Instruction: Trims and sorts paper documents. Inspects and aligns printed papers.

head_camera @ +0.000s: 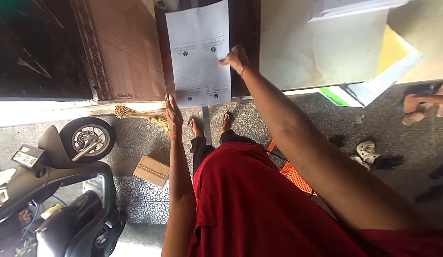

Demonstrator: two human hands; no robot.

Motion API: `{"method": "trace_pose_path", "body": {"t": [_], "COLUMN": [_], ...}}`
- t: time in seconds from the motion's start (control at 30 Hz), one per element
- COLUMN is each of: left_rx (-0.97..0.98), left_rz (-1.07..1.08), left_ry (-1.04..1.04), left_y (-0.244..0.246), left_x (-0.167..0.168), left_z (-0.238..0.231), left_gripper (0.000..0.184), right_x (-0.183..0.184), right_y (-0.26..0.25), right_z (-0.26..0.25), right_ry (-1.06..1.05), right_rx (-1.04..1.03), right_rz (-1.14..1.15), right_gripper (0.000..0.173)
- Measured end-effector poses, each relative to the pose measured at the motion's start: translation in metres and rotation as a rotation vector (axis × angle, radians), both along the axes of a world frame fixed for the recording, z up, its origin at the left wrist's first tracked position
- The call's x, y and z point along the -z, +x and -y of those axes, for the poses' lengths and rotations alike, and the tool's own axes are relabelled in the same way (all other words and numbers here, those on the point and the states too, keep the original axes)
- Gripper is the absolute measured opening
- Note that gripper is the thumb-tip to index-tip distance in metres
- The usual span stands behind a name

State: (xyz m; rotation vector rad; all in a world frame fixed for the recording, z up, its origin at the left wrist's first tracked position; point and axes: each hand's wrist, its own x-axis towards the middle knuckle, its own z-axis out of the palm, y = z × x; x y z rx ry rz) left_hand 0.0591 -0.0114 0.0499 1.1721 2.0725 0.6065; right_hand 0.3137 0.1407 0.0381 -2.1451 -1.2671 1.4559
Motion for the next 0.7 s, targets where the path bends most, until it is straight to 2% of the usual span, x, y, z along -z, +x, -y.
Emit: {"method": "trace_pose_path", "body": {"t": [0.1,0.37,0.47,0.57,0.7], "left_rx": [-0.034,-0.039,-0.036,0.013,0.04], "left_rz": [0.003,0.373,0.48,0.456,0.495], "left_ry": [-0.084,-0.059,-0.087,-0.125,-0.152], "left_y": [-0.006,-0.028,-0.027,-0.029,-0.029], "left_x": [0.005,0.03,0.032,0.035,0.03], "left_z": [0.0,-0.004,-0.005,-0.007,-0.011], "left_gripper": [0.073,0.079,0.081,0.082,0.082], "right_x": [-0.004,-0.005,-0.001,0.009,0.018], "right_y": [-0.004,-0.014,-0.012,-0.013,-0.013], "right_z": [0.005,0.011,0.012,0.018,0.055], "right_ry": [0.022,0.097,0.096,0.103,0.071], "right_rx": [0.028,-0.026,-0.005,0.027,0.079], "right_rz": [0.019,0.178,0.154,0.084,-0.081], "right_gripper": [0.059,0.047,0.047,0.044,0.053]}}
